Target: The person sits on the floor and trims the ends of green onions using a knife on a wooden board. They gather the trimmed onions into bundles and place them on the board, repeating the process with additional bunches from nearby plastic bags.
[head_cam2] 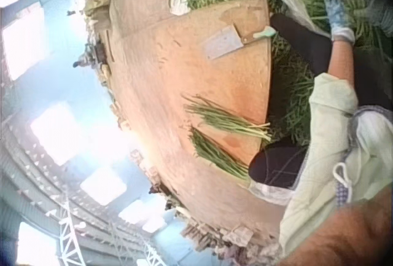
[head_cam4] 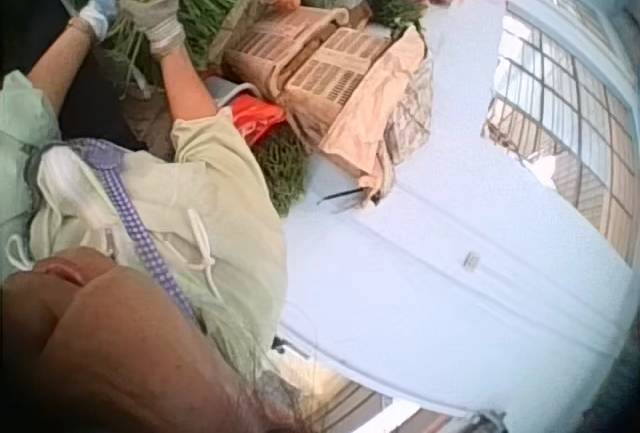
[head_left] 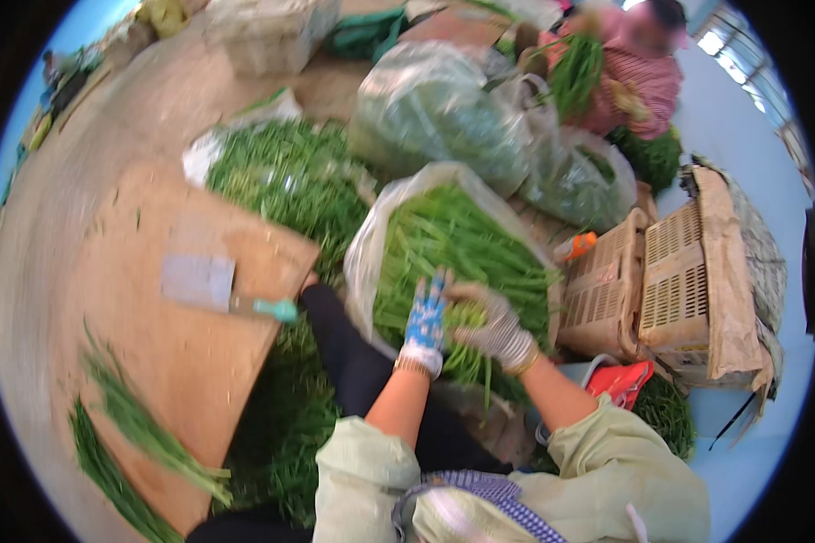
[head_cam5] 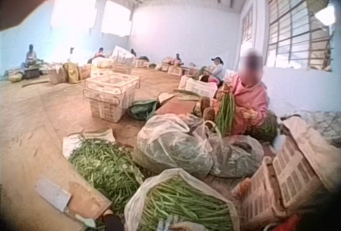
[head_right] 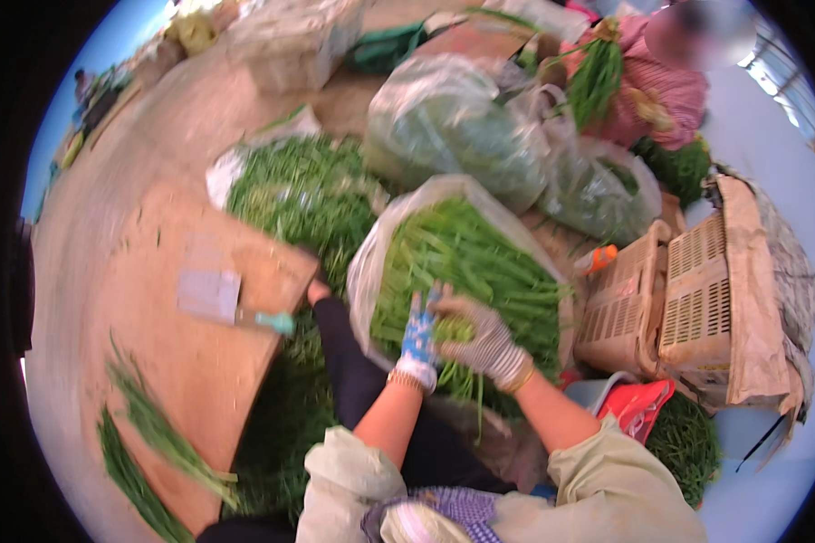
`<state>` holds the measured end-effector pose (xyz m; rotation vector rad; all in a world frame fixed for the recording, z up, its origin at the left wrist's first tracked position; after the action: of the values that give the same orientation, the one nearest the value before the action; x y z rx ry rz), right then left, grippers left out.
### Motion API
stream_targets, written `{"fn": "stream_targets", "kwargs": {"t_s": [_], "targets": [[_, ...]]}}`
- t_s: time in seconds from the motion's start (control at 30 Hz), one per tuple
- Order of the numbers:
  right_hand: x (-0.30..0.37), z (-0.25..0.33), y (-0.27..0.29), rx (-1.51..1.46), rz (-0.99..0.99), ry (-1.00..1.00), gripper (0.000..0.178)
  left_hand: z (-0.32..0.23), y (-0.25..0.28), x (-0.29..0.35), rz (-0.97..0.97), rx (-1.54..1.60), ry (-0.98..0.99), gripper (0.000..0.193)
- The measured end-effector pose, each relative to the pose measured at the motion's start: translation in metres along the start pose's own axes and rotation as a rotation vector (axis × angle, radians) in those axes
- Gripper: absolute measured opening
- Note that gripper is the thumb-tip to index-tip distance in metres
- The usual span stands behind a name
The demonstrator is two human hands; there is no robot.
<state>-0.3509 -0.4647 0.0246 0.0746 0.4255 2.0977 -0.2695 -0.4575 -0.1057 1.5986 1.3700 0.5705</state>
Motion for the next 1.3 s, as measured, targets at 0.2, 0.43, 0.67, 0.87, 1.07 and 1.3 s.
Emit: {"fn": "stream_targets", "kwargs": {"t_s": [0.2, 0.43, 0.67, 0.87, 1.07, 1.3], "targets": [[-0.016, 0.007, -0.034, 0.314, 0.251, 0.024, 0.044, 0.020, -0.051, -0.004, 0.542, -0.618, 0.026, 0.060], [-0.028, 0.019, -0.067, 0.808, 0.427, -0.103, 0.042, 0.018, -0.041, 0.002, 0.569, -0.440, 0.101, 0.060], [-0.016, 0.020, -0.038, 0.429, 0.152, -0.128, 0.034, 0.026, -0.059, 0.010, 0.574, -0.385, 0.132, 0.059], [0.020, 0.096, 0.076, -0.092, -0.358, -0.164, 0.039, 0.011, -0.005, 0.016, 0.501, -0.278, 0.228, 0.059], [0.060, 0.188, 0.199, 0.020, -0.629, 0.110, 0.039, -0.004, -0.005, 0.013, 0.461, -0.354, 0.158, 0.054], [-0.007, 0.280, 0.152, 0.383, -0.557, 0.394, 0.026, -0.036, 0.059, 0.042, 0.070, -0.241, -0.040, 0.047]]}}
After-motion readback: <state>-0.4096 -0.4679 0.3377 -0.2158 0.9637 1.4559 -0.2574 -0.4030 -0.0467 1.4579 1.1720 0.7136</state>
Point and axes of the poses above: each hand's wrist, its own x-axis away from the middle knuckle, its own y-axis out of the back of the hand, z = x × y, the point moved 4 cm from there along -x, towards the middle knuckle, and after that the axes turned 2 degrees about y, right-handed, at the moved point
